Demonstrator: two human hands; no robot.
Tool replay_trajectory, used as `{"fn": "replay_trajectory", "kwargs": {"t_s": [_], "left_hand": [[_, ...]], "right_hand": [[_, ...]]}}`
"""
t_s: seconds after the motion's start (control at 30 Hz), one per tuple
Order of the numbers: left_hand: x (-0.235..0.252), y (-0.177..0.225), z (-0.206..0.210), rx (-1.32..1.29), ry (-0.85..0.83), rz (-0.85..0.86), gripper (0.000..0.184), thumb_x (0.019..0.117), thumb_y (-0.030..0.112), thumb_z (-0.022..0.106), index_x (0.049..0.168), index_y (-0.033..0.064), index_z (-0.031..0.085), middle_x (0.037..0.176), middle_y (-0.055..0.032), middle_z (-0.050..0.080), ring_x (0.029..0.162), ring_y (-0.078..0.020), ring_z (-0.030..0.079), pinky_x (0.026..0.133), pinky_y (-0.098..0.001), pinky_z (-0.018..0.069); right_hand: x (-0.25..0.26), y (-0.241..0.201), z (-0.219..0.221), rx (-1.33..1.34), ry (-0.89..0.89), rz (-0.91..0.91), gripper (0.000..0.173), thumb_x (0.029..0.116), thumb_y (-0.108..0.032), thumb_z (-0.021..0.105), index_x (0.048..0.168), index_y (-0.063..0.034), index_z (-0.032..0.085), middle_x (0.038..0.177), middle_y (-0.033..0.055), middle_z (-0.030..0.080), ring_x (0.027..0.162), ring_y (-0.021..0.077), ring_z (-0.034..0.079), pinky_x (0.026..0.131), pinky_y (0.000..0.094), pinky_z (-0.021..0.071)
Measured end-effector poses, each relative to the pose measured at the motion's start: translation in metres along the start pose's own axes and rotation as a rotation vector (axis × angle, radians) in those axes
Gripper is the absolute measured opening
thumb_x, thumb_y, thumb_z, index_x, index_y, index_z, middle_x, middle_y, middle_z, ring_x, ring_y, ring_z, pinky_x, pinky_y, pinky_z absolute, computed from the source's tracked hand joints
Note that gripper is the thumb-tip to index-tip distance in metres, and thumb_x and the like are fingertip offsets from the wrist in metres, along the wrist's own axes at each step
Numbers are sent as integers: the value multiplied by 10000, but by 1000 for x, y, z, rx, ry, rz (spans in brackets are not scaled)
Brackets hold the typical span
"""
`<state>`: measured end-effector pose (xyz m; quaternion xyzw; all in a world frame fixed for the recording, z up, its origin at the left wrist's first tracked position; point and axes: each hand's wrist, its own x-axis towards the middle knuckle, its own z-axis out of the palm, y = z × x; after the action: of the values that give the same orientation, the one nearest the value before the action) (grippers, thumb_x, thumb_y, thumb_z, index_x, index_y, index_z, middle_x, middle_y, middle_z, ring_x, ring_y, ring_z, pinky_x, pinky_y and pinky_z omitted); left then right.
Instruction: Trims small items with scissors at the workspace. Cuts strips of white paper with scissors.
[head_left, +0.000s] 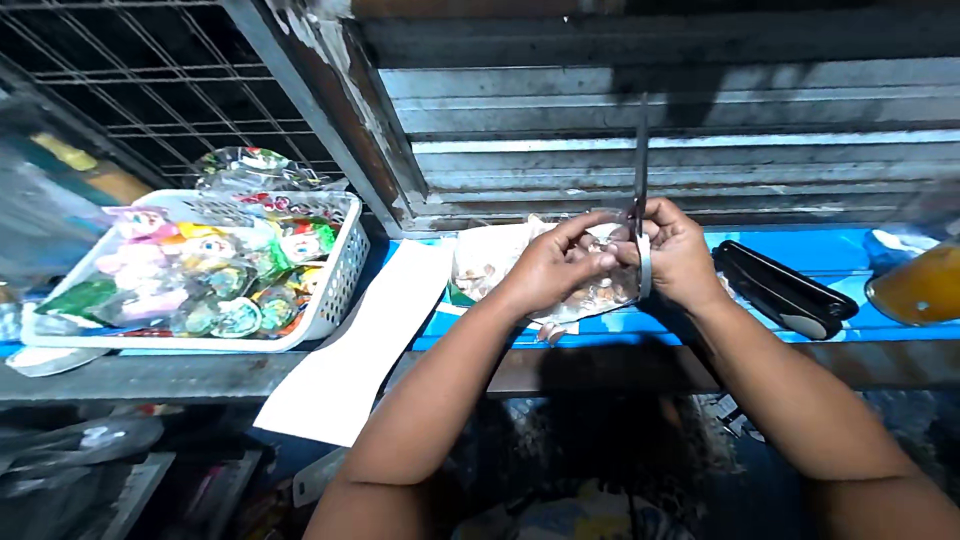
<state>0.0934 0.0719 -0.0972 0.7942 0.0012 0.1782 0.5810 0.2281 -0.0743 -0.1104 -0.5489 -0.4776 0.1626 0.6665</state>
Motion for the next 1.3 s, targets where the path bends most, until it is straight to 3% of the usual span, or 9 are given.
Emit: {"fn": "replay_trajectory", "kwargs": {"t_s": [0.13,0.3,0.37,0.43,0.53,0.6,0.87,1.17,1.3], "left_hand": [[0,1,5,54,-30,-17,727,909,-75,672,1556,101,392,981,-59,601,681,-63,563,631,-206,516],[-1,2,2,-5,14,60,805,881,-103,669,1581,146,359,1407,-75,557,649,-28,561,581,-184,505],[-1,0,0,-62,14,109,629,875,-106,656,1461,64,505,1416,-68,553,737,-11,584,657,-178,522],[1,-5,-2,-46,4,147,307,878,-81,654,1176,-6,653,1341,-83,591,888,-17,607,760,-179,525],[1,-7,-6,56,-30,118,90,892,-62,629,918,-8,695,1184,-88,665,1034,-43,627,870,-196,524],[1,-2,-9,102,-32,31,154,925,-54,628,1018,14,730,1105,-48,690,856,3,607,754,-166,508],[1,6,-39,13,213,96,315,940,-60,589,1224,28,693,1237,1,685,844,30,607,730,-157,504],[1,5,-53,5,239,118,358,928,-81,600,1256,36,681,1279,-20,647,770,-4,595,637,-169,502],[2,2,-50,69,176,143,361,919,-80,606,1253,32,686,1300,-41,631,855,-8,617,709,-169,523]], "right_hand": [[2,-3,-6,36,93,26,407,880,77,701,1197,-129,549,877,-53,721,677,6,663,626,167,571],[5,0,-11,76,143,40,403,893,82,678,1208,-124,535,883,-37,718,666,23,661,609,170,566],[5,0,-11,89,163,44,416,880,100,677,1207,-121,543,873,-42,708,670,26,662,620,175,573],[6,-1,-11,87,170,40,413,880,100,673,1204,-120,542,865,-44,712,666,26,664,612,171,569],[7,2,-11,52,154,20,412,879,85,683,1206,-120,539,867,-46,716,666,24,662,612,171,567],[7,0,-14,-5,117,37,399,893,61,690,1212,-126,542,861,-57,713,643,1,638,593,152,543],[13,-9,-51,-422,-177,78,579,755,-210,854,1274,-131,611,957,-45,688,748,17,626,643,187,529],[14,-14,-58,-563,-374,275,548,762,-207,881,1261,-115,674,871,-14,686,713,51,627,652,246,543],[12,-18,-56,-597,-363,243,567,737,-252,897,1254,-125,701,922,-22,712,752,26,639,689,240,550]]}}
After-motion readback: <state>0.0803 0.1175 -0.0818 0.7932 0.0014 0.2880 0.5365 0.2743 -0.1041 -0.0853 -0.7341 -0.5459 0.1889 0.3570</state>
